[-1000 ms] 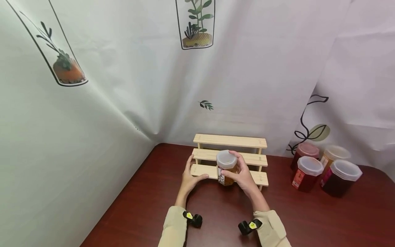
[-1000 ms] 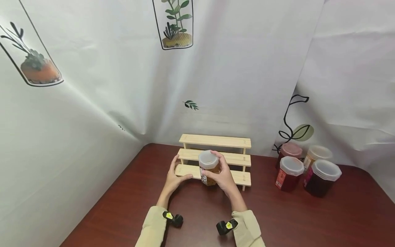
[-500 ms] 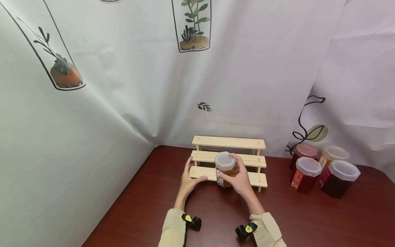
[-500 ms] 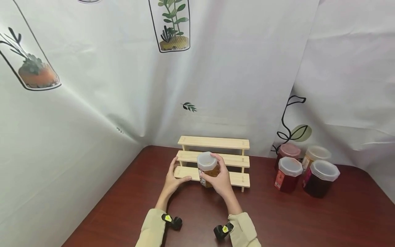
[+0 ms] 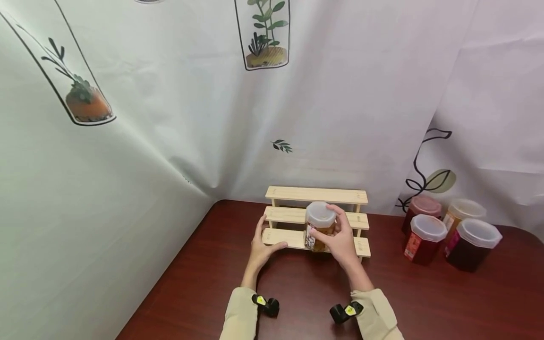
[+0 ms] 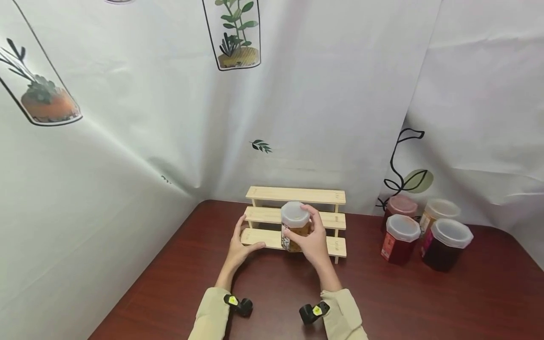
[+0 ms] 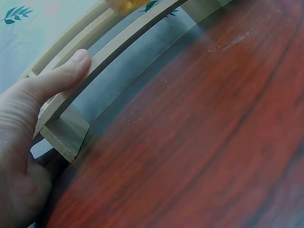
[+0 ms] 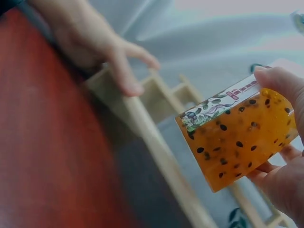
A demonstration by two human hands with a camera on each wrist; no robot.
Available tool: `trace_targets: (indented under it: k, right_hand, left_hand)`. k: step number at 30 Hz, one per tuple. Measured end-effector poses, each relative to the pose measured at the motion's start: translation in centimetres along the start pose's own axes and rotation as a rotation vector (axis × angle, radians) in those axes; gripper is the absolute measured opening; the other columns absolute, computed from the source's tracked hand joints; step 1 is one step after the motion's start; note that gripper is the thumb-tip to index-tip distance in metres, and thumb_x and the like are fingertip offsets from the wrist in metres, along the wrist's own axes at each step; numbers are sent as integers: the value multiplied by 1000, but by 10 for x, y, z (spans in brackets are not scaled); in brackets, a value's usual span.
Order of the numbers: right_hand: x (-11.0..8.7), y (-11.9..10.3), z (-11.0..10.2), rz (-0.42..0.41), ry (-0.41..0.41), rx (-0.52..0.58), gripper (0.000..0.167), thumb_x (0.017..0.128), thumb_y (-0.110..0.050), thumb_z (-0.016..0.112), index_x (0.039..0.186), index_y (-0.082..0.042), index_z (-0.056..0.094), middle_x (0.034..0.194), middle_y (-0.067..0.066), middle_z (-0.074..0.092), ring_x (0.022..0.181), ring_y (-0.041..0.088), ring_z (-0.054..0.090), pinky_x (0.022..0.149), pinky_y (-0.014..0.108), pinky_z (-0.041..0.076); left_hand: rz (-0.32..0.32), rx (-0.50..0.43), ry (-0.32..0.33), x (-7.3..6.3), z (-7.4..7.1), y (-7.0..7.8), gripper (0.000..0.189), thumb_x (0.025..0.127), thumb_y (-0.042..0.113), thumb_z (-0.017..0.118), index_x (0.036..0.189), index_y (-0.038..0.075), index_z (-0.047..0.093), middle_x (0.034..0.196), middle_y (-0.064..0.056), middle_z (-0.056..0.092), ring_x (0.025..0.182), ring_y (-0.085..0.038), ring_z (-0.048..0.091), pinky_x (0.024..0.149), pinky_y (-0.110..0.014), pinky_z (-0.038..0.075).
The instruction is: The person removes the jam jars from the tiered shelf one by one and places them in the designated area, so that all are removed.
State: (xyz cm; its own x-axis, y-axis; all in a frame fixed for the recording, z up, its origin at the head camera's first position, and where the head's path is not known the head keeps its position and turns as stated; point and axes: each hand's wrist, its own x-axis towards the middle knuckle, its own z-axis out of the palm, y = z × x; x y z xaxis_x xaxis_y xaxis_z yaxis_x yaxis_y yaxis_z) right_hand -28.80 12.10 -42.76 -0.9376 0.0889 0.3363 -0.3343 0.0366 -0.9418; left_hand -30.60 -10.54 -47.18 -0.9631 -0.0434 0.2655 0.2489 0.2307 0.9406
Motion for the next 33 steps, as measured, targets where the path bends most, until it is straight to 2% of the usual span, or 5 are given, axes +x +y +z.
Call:
trace_targets:
  k: [8, 14, 20, 25, 33]
  right_hand:
    - [0, -35, -30, -10, 147, -30, 77, 76, 6, 78, 141, -11, 40, 120, -7, 55, 96, 4, 60, 77, 18, 50]
    - [-8, -54, -67, -52, 236, -39, 77, 74, 12, 76, 139, -12, 43, 111, -11, 59, 90, 2, 61, 74, 14, 50]
    - [-15, -67, -116, -124, 284, -234, 81, 70, 14, 78, 139, -14, 45, 107, -15, 56, 85, -5, 61, 71, 9, 49]
    - [-28, -68, -161, -120, 344, -390, 81, 72, 9, 79, 139, -19, 44, 108, -19, 52, 86, -12, 58, 72, 5, 46]
    - [-46, -55, -212, -130, 373, -482, 78, 73, 5, 80, 138, -22, 45, 109, -23, 46, 85, -19, 54, 70, 1, 45]
  left_hand:
    - [-2, -6, -25, -1, 2, -1, 103, 69, 6, 87, 153, 12, 29, 135, -23, 51, 112, -29, 55, 97, -41, 41]
    - [14, 12, -9, 6, 6, -28, 107, 67, 9, 89, 154, 19, 28, 138, -19, 50, 117, -30, 54, 98, -42, 41]
    - [24, 33, 10, 10, 3, -37, 107, 67, 17, 90, 153, 29, 29, 136, -14, 52, 111, -23, 55, 97, -40, 42]
    - [1, 18, 14, 7, 0, -37, 107, 66, 17, 91, 152, 33, 29, 137, -13, 52, 114, -25, 53, 100, -44, 40]
    - [6, 14, 5, 11, 3, -36, 107, 67, 15, 90, 153, 29, 28, 138, -14, 52, 116, -25, 52, 102, -43, 38]
